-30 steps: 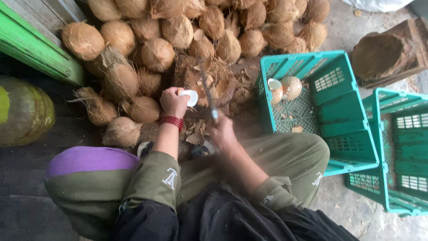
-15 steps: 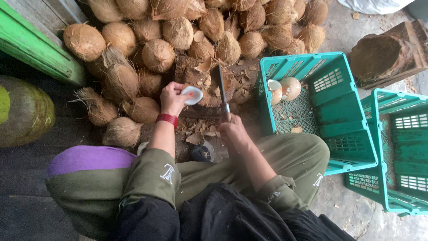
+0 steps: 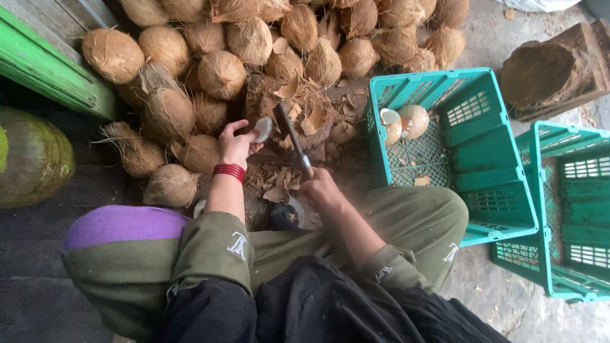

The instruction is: The person sits on the floor and uses a machete to strike and open coconuts. They repeatedly hit the coconut against a wooden block, rotate it, and continue striking until the top breaks open. The opened coconut is then placed into a green crate.

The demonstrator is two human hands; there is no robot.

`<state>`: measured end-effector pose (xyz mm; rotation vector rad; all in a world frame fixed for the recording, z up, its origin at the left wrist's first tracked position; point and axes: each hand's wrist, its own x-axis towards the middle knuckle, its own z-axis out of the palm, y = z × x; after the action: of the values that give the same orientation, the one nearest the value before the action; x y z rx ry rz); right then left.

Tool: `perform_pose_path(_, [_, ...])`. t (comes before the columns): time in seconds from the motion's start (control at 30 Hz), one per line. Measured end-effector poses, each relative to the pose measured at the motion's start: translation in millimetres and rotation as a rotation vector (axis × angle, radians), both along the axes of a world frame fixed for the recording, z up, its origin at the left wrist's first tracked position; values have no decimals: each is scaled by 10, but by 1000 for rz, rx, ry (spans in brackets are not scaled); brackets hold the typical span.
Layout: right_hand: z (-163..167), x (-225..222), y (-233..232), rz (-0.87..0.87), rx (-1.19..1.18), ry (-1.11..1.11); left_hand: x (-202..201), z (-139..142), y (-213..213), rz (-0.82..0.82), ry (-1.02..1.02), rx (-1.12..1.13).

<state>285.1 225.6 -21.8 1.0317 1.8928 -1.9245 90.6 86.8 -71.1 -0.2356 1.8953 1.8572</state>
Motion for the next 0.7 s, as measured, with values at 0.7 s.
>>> perform_pose_path(0.7, [2,7,-52,20,72,87,6,103,-21,-331,-82,341])
